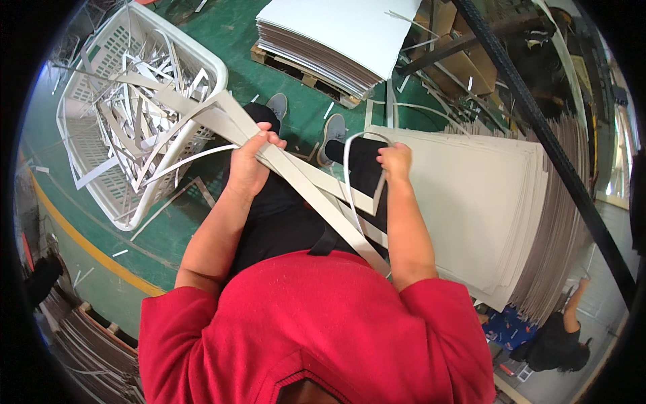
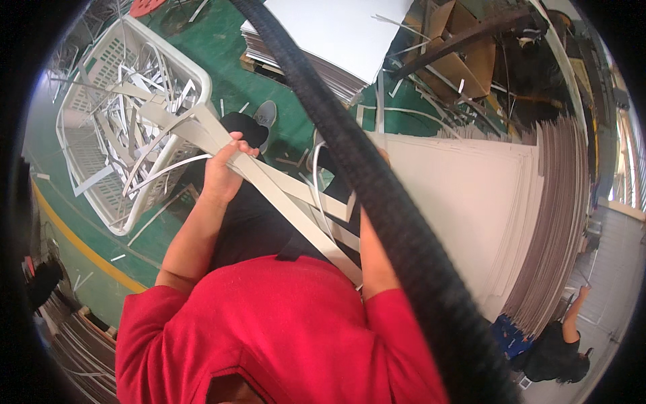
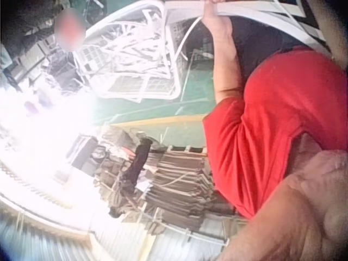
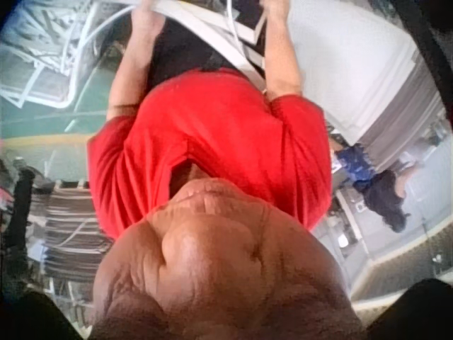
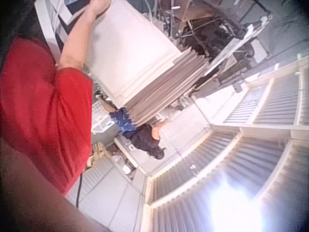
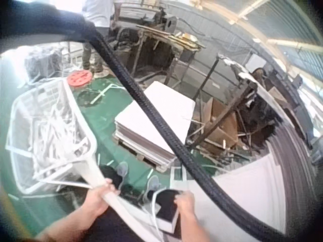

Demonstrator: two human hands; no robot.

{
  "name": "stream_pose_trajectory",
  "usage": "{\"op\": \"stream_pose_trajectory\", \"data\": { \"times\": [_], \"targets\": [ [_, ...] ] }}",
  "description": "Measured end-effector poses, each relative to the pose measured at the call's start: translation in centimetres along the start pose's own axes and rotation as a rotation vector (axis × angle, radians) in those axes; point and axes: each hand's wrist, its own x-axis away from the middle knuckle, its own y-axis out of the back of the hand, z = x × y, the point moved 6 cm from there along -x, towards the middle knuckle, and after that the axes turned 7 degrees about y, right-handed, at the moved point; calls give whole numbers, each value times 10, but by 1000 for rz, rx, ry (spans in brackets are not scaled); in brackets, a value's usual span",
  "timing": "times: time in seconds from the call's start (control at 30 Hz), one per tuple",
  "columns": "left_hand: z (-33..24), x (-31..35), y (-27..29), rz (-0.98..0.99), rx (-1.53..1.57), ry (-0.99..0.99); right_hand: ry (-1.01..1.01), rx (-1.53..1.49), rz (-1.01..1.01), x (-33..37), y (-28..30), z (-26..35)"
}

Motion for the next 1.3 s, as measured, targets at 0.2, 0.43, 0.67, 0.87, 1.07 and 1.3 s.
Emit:
{"op": "stream_pose_trajectory", "data": {
  "times": [0.2,0.43,0.67,0.87,1.07,1.3],
  "targets": [
    [6,-6,-37,146,12,-45,646,571,-192,59,-11,128],
    [-16,6,-67,300,-1,-10,1298,865,399,151,-125,154],
    [-51,28,-50,137,148,-219,1306,793,627,176,-174,156],
    [-165,32,-19,-85,72,-489,1116,437,508,159,-170,199],
    [-338,66,31,-164,-50,-829,1082,662,356,103,-111,163],
    [-505,62,86,-448,-388,-589,572,976,480,86,-52,51]
  ]
}}
